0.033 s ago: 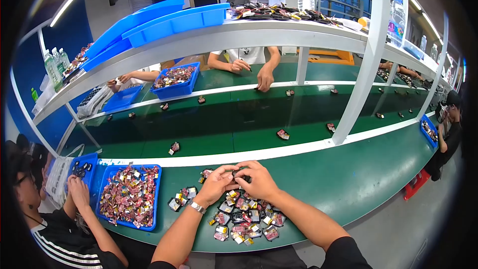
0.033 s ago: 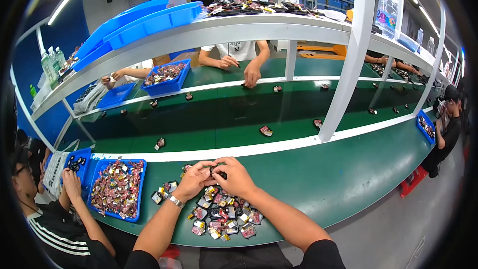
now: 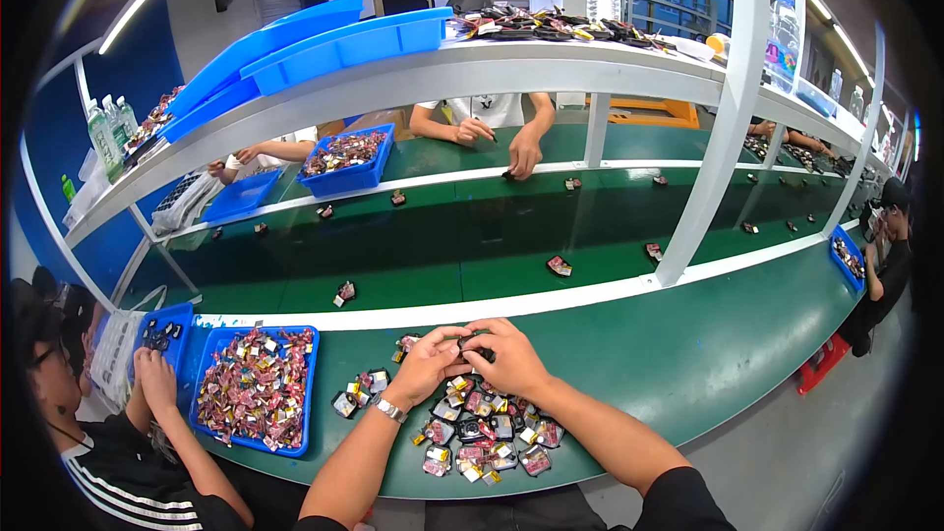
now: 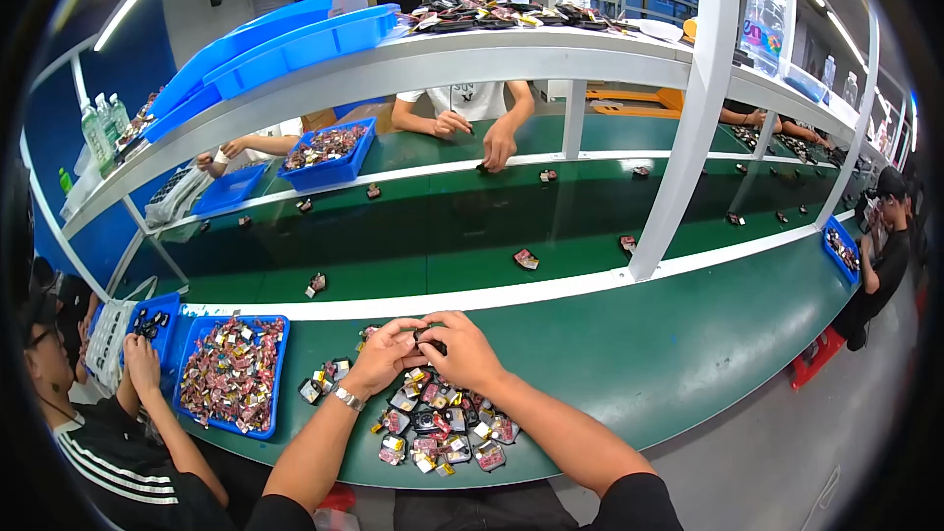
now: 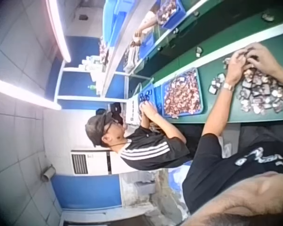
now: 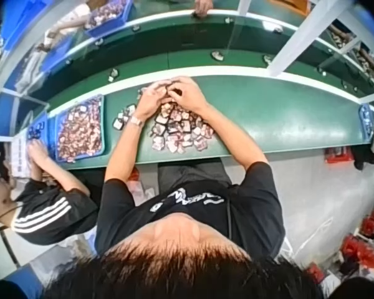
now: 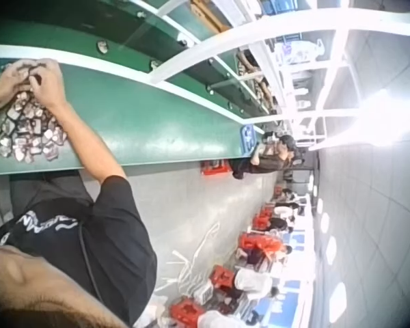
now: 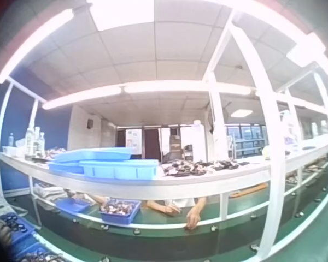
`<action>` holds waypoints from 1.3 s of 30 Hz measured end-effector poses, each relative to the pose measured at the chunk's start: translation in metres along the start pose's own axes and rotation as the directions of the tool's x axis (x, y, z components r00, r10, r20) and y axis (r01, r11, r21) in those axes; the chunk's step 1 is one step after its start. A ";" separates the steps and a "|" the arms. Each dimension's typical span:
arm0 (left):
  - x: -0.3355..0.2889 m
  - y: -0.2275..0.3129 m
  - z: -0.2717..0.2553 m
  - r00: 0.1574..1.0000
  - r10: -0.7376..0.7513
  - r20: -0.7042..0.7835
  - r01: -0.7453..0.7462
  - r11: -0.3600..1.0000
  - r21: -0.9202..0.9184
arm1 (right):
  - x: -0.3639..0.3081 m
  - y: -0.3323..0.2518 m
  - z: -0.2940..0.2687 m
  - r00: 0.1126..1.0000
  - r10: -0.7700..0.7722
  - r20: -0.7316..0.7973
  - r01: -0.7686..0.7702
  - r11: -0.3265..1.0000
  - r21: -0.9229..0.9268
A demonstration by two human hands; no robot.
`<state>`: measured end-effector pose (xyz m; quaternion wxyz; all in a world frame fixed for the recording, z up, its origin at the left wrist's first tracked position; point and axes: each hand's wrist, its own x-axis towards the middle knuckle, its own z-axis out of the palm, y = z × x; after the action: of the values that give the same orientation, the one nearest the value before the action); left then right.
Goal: Sorting and arranging small square electronic components or packaged goods on an assembly line workbench.
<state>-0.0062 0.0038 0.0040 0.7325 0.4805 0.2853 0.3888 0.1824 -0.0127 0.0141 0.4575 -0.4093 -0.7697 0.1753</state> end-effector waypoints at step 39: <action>0.001 -0.004 0.000 0.993 0.022 -0.118 -0.024 1.000 -0.015 | 0.007 -0.012 -0.005 0.974 -0.210 -0.079 0.194 0.966 -0.172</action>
<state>-0.0049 0.0037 0.0002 0.7137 0.4540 0.3194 0.4272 0.1798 -0.0151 0.0281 0.4747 -0.3726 -0.7962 0.0442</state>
